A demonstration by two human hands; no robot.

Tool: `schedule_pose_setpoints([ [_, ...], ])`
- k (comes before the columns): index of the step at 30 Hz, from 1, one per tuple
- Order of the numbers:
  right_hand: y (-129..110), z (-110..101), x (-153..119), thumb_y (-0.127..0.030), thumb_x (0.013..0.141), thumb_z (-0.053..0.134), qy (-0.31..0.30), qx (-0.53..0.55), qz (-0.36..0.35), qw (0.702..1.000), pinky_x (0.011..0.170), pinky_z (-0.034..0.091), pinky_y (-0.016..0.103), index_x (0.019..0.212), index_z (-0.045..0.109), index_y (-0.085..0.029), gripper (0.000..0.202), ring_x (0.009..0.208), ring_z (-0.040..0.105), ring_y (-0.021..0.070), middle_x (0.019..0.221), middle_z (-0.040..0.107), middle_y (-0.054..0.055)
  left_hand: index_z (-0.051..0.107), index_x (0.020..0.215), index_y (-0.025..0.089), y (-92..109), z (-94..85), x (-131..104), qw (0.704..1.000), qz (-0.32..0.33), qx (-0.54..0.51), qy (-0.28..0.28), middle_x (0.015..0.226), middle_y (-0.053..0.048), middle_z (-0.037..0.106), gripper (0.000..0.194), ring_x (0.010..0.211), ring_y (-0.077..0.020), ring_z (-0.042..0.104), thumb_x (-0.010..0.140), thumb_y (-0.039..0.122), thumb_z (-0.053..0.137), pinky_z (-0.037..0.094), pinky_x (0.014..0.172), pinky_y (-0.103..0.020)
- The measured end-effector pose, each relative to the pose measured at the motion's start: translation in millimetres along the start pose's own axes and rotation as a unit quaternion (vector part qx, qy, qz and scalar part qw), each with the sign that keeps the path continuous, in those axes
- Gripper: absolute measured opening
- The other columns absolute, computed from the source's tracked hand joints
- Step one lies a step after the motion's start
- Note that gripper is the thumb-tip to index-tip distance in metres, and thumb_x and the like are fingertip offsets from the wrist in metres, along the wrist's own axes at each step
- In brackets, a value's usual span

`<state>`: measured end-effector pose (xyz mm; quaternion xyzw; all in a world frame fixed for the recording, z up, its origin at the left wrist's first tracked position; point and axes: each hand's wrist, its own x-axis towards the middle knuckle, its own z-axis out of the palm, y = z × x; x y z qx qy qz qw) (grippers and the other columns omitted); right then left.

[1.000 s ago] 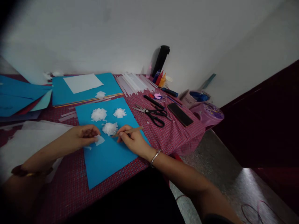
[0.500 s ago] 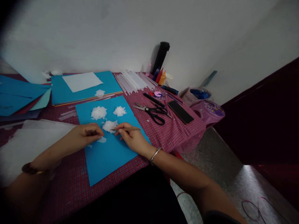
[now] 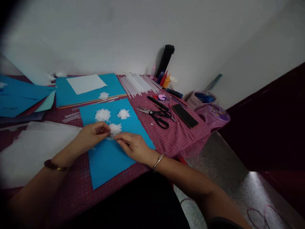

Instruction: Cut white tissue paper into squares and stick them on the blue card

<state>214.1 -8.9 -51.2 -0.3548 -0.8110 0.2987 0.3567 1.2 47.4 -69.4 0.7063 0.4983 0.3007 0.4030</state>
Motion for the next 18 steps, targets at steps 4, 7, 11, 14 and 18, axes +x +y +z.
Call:
schedule_pose_setpoints([
  [4, 1.4, 2.7, 3.6, -0.021, 0.096, 0.043, -0.040, -0.077, -0.025, 0.996, 0.083, 0.050, 0.029, 0.107, 0.059, -0.018, 0.020, 0.090, 0.063, 0.0147, 0.099, 0.067, 0.006, 0.057, 0.074, 0.020, 1.2, 1.4, 1.5, 1.000, 0.010, -0.001, 0.005, 0.064, 0.003, 0.060, 0.006, 0.061, -0.0143, 0.058, 0.071, 0.025, 0.058, 0.045, 0.057, -0.026],
  [7, 3.2, 5.7, 4.1, -0.022, 0.097, 0.043, -0.054, -0.125, -0.036, 0.990, 0.083, 0.049, 0.028, 0.108, 0.058, -0.017, 0.020, 0.090, 0.062, 0.0151, 0.099, 0.067, 0.006, 0.058, 0.075, 0.019, 2.8, 0.1, 1.4, 1.000, 0.017, -0.004, 0.009, 0.067, 0.002, 0.061, 0.007, 0.063, -0.0148, 0.059, 0.072, 0.026, 0.057, 0.046, 0.059, -0.026],
  [11, 1.9, 7.7, 2.0, -0.024, 0.099, 0.039, -0.064, -0.213, -0.063, 0.973, 0.078, 0.048, 0.029, 0.108, 0.058, -0.015, 0.023, 0.085, 0.059, 0.0165, 0.096, 0.065, 0.008, 0.060, 0.079, 0.019, 1.1, -6.1, -0.4, 0.999, 0.006, -0.010, 0.034, 0.070, 0.001, 0.062, 0.013, 0.063, -0.0144, 0.058, 0.076, 0.031, 0.056, 0.046, 0.058, -0.026],
  [14, -2.7, 6.1, -0.2, -0.023, 0.097, 0.041, -0.101, -0.293, -0.089, 0.946, 0.074, 0.046, 0.031, 0.113, 0.056, -0.017, 0.022, 0.086, 0.055, 0.0180, 0.107, 0.062, 0.009, 0.060, 0.079, 0.019, -2.4, -10.5, -1.9, 0.999, -0.006, -0.009, 0.051, 0.068, 0.002, 0.060, 0.016, 0.061, -0.0145, 0.058, 0.076, 0.034, 0.056, 0.047, 0.058, -0.026],
  [18, -10.4, 4.0, -0.2, -0.018, 0.094, 0.047, -0.155, -0.355, -0.119, 0.914, 0.075, 0.044, 0.034, 0.114, 0.055, -0.016, 0.022, 0.087, 0.051, 0.0195, 0.123, 0.056, 0.009, 0.060, 0.077, 0.019, -3.0, -11.2, -2.6, 0.999, -0.021, -0.002, 0.046, 0.067, 0.002, 0.060, 0.017, 0.060, -0.0152, 0.059, 0.075, 0.035, 0.057, 0.047, 0.058, -0.027],
])
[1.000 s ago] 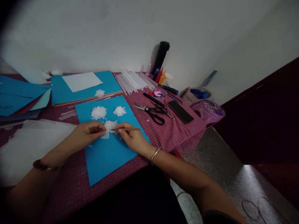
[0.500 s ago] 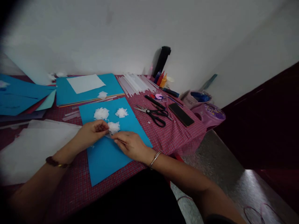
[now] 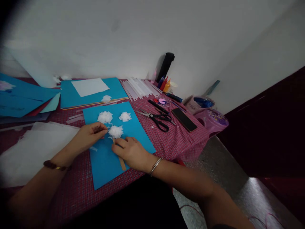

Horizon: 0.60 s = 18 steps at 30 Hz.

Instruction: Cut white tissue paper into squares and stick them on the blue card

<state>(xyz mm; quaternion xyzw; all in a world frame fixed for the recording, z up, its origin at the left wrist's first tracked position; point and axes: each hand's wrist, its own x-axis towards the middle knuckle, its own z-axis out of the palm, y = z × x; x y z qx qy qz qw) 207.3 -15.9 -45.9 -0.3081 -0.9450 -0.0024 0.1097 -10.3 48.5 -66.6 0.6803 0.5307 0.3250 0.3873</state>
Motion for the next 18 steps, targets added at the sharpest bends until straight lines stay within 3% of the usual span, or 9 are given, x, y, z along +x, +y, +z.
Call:
schedule_pose_setpoints([
  [10, -19.0, -4.5, 14.4, -0.016, 0.098, 0.034, -0.060, -0.160, -0.029, 0.985, 0.058, 0.041, 0.032, 0.105, 0.054, -0.017, 0.021, 0.076, 0.052, 0.0192, 0.123, 0.053, 0.012, 0.061, 0.077, 0.018, -9.2, 1.8, 3.4, 0.999, 0.019, 0.039, 0.017, 0.063, 0.001, 0.061, 0.016, 0.057, -0.0148, 0.057, 0.071, 0.033, 0.057, 0.044, 0.054, -0.025],
  [18, -21.8, -3.3, 23.7, -0.013, 0.098, 0.029, -0.083, -0.186, -0.036, 0.978, 0.055, 0.041, 0.031, 0.108, 0.053, -0.014, 0.025, 0.077, 0.055, 0.0203, 0.118, 0.055, 0.015, 0.060, 0.072, 0.018, -4.1, 1.7, 2.5, 0.994, 0.060, 0.091, -0.005, 0.068, -0.001, 0.064, 0.012, 0.065, -0.0164, 0.060, 0.070, 0.029, 0.056, 0.045, 0.058, -0.026],
])
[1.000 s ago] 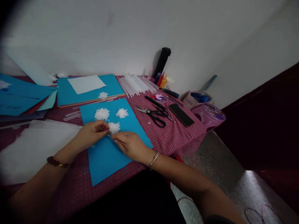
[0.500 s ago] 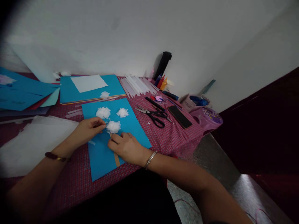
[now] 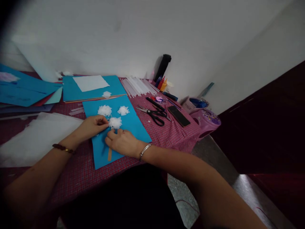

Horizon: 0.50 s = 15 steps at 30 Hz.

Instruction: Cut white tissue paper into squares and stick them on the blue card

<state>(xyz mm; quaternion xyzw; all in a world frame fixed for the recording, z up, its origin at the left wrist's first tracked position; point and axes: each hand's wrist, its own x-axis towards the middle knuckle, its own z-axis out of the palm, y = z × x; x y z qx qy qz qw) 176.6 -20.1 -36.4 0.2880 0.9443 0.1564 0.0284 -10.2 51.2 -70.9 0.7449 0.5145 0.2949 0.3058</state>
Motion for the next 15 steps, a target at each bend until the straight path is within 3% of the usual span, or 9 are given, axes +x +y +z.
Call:
schedule_pose_setpoints([
  [5, 1.4, -0.1, -5.7, -0.015, 0.098, 0.032, -0.009, 0.028, 0.018, 0.999, 0.059, 0.045, 0.032, 0.113, 0.053, -0.014, 0.026, 0.081, 0.054, 0.0201, 0.123, 0.052, 0.016, 0.062, 0.068, 0.018, 8.8, -9.6, -5.7, 0.998, 0.020, 0.063, -0.018, 0.069, -0.001, 0.063, 0.009, 0.065, -0.0163, 0.059, 0.071, 0.024, 0.055, 0.045, 0.058, -0.026],
  [9, 4.0, -1.6, -12.2, -0.020, 0.098, 0.038, -0.001, 0.055, 0.030, 0.998, 0.068, 0.048, 0.036, 0.118, 0.052, -0.016, 0.025, 0.088, 0.054, 0.0216, 0.126, 0.051, 0.015, 0.065, 0.066, 0.018, 33.6, -11.0, -31.8, 0.985, 0.073, 0.141, -0.062, 0.074, -0.004, 0.064, 0.014, 0.073, -0.0189, 0.059, 0.073, 0.014, 0.054, 0.047, 0.069, -0.030],
  [12, 3.1, -1.1, -13.2, -0.020, 0.097, 0.040, 0.005, 0.061, 0.036, 0.997, 0.071, 0.050, 0.038, 0.120, 0.052, -0.015, 0.026, 0.090, 0.054, 0.0228, 0.126, 0.052, 0.014, 0.069, 0.080, 0.012, 54.5, 5.5, -57.9, 0.920, 0.091, 0.372, -0.086, 0.086, -0.013, 0.065, 0.024, 0.085, -0.0267, 0.061, 0.079, 0.006, 0.046, 0.050, 0.071, -0.036],
  [15, -0.7, 0.2, -12.1, -0.017, 0.097, 0.038, 0.003, 0.056, 0.039, 0.998, 0.069, 0.050, 0.038, 0.122, 0.050, -0.010, 0.028, 0.089, 0.056, 0.0227, 0.126, 0.052, 0.018, 0.066, 0.104, 0.006, 64.2, 25.7, -75.1, 0.873, 0.073, 0.480, -0.050, 0.103, -0.020, 0.064, 0.035, 0.092, -0.0271, 0.062, 0.084, 0.001, 0.039, 0.052, 0.072, -0.035],
])
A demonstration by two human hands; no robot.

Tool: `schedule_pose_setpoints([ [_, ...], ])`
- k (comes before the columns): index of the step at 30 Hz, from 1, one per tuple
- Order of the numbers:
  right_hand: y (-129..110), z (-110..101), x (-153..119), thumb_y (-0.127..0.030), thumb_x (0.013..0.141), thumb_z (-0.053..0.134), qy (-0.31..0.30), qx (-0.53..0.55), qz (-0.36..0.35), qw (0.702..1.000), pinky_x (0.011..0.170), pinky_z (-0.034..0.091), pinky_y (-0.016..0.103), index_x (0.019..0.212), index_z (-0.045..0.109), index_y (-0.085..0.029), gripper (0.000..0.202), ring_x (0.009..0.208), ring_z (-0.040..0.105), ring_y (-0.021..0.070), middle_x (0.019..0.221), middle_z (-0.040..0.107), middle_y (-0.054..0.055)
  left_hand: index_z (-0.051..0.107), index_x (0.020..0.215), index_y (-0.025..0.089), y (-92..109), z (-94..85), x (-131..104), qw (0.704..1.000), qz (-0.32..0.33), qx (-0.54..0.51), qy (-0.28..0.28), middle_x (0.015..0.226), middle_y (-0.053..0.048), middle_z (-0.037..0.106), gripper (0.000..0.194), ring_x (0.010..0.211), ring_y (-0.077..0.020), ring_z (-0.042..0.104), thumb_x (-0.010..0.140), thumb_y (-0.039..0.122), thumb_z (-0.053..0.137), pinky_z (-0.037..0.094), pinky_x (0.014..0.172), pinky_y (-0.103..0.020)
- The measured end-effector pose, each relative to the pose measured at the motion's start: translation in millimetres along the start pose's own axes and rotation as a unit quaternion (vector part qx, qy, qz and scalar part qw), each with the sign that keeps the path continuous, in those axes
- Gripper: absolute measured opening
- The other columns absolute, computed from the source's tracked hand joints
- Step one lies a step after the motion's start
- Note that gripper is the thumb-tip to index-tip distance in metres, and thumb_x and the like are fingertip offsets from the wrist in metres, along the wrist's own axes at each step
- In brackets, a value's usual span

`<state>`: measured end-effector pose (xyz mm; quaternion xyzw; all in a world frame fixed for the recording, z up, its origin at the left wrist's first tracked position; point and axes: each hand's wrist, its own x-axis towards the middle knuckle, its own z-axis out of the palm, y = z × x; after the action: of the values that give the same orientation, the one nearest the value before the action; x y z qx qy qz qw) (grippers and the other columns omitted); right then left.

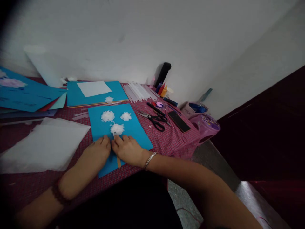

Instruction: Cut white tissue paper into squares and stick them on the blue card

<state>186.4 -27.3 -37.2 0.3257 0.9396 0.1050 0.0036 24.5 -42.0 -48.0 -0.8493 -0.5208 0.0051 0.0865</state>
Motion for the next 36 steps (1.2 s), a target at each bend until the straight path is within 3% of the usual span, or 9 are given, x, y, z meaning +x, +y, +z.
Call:
schedule_pose_setpoints([
  [3, -3.5, 1.0, -0.8, -0.015, 0.096, 0.037, -0.007, -0.014, -0.007, 1.000, 0.065, 0.051, 0.036, 0.123, 0.048, -0.008, 0.030, 0.087, 0.056, 0.0225, 0.130, 0.050, 0.020, 0.061, 0.115, 0.003, 8.2, 6.3, -3.5, 0.999, -0.006, 0.035, 0.010, 0.111, -0.023, 0.062, 0.038, 0.093, -0.0269, 0.063, 0.086, 0.001, 0.037, 0.053, 0.073, -0.033],
  [14, -1.2, -2.4, -6.2, -0.020, 0.097, 0.039, -0.004, 0.001, 0.002, 1.000, 0.065, 0.051, 0.035, 0.128, 0.048, -0.012, 0.033, 0.090, 0.054, 0.0231, 0.135, 0.047, 0.016, 0.063, 0.112, 0.000, 7.2, 9.1, -4.0, 0.999, -0.014, 0.020, 0.023, 0.118, -0.027, 0.061, 0.038, 0.096, -0.0293, 0.063, 0.085, 0.000, 0.035, 0.053, 0.077, -0.037],
  [19, 0.0, -2.7, -4.3, -0.019, 0.097, 0.040, 0.007, 0.021, 0.025, 0.999, 0.072, 0.051, 0.038, 0.129, 0.048, -0.013, 0.034, 0.093, 0.054, 0.0234, 0.132, 0.050, 0.016, 0.064, 0.110, 0.002, 5.6, 8.9, -3.6, 0.999, -0.014, 0.022, 0.020, 0.116, -0.024, 0.062, 0.037, 0.096, -0.0281, 0.063, 0.085, 0.000, 0.036, 0.053, 0.077, -0.037],
  [28, 5.5, 2.0, -10.5, -0.022, 0.095, 0.046, 0.021, 0.053, 0.007, 0.998, 0.075, 0.049, 0.038, 0.128, 0.049, -0.011, 0.035, 0.093, 0.052, 0.0238, 0.129, 0.054, 0.015, 0.064, 0.109, 0.003, 4.5, 9.5, -4.8, 0.999, -0.007, 0.030, 0.029, 0.116, -0.023, 0.062, 0.036, 0.097, -0.0276, 0.062, 0.084, 0.001, 0.037, 0.052, 0.077, -0.035],
  [36, 5.1, 3.7, -8.3, -0.023, 0.095, 0.046, 0.021, 0.052, 0.036, 0.998, 0.073, 0.047, 0.037, 0.131, 0.048, -0.017, 0.036, 0.089, 0.051, 0.0223, 0.133, 0.052, 0.012, 0.064, 0.112, 0.003, 4.7, 9.5, -5.1, 0.999, -0.002, 0.033, 0.020, 0.117, -0.023, 0.062, 0.037, 0.098, -0.0280, 0.062, 0.085, 0.002, 0.038, 0.052, 0.080, -0.035],
])
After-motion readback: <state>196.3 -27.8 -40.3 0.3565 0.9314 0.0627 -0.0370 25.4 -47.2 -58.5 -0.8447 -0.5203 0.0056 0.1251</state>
